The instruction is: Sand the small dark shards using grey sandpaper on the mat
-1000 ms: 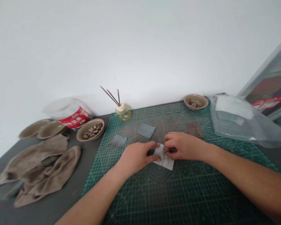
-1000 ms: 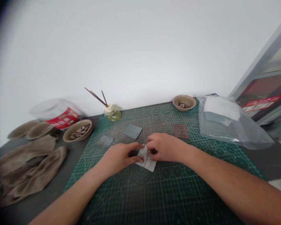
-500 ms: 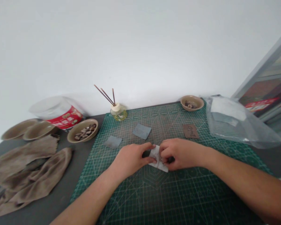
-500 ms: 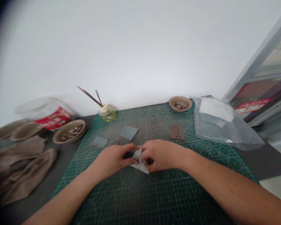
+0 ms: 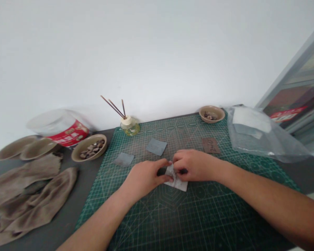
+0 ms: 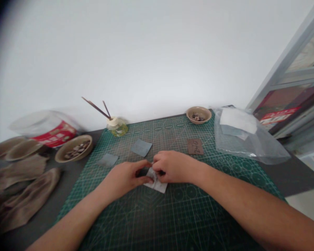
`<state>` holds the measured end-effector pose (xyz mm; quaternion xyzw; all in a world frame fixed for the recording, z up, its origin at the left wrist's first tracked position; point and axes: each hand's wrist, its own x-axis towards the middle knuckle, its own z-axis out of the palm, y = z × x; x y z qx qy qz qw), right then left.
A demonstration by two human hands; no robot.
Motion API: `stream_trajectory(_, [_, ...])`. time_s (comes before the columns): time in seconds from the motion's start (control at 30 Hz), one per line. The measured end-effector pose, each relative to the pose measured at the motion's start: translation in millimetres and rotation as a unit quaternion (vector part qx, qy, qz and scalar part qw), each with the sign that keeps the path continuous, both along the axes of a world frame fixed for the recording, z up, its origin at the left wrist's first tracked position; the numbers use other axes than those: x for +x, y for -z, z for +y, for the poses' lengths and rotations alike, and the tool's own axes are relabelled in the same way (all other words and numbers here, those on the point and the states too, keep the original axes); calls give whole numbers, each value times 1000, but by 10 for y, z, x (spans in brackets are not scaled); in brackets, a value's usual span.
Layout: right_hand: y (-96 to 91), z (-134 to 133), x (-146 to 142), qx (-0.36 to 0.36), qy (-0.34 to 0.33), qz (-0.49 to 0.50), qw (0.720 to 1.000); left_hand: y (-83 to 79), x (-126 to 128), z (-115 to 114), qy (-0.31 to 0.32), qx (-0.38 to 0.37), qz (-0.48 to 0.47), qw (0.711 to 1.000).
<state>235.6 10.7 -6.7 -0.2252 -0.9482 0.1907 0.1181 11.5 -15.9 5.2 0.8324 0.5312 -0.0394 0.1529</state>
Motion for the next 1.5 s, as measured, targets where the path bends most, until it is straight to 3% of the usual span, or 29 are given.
stream_trajectory(0.1, [-6,-27,14,-32,-46,8,998,2,-7,3,5,-1,-9,1000])
stream_trajectory(0.27, [-25,15,68,-28,10,-13,999,-2,-1,3,1,-7,-12,1000])
stream_trajectory(0.5, [-53,16,41,-1,10,-14,1000,-12,15,2,-5,-8,-8,1000])
stream_trajectory(0.63, [-41,-4,43,-6,-24,1,1000,-33,34,-7,-13,-10,-2,1000])
stream_trajectory(0.8, [-1,25,39,4,16,-12,1000,-28,23,-6,-6,-8,-4,1000])
stream_trajectory(0.93, [13,1,-1,1,-31,17,999,-13,13,-3,1,2,-1,1000])
stream_trajectory(1.07, [-3,4,-6,11,16,1,1000,-41,39,-15,-17,-9,4,1000])
stream_trajectory(1.2, [-1,-3,8,-3,-13,4,1000,-70,54,-32,-22,-15,-8,1000])
stream_trajectory(1.37, [-3,-16,-4,10,31,-3,999,-40,22,-34,-14,-8,-14,1000])
stream_trajectory(1.5, [-14,-41,-19,-17,-7,15,1000,-13,-6,-28,-1,6,-15,1000])
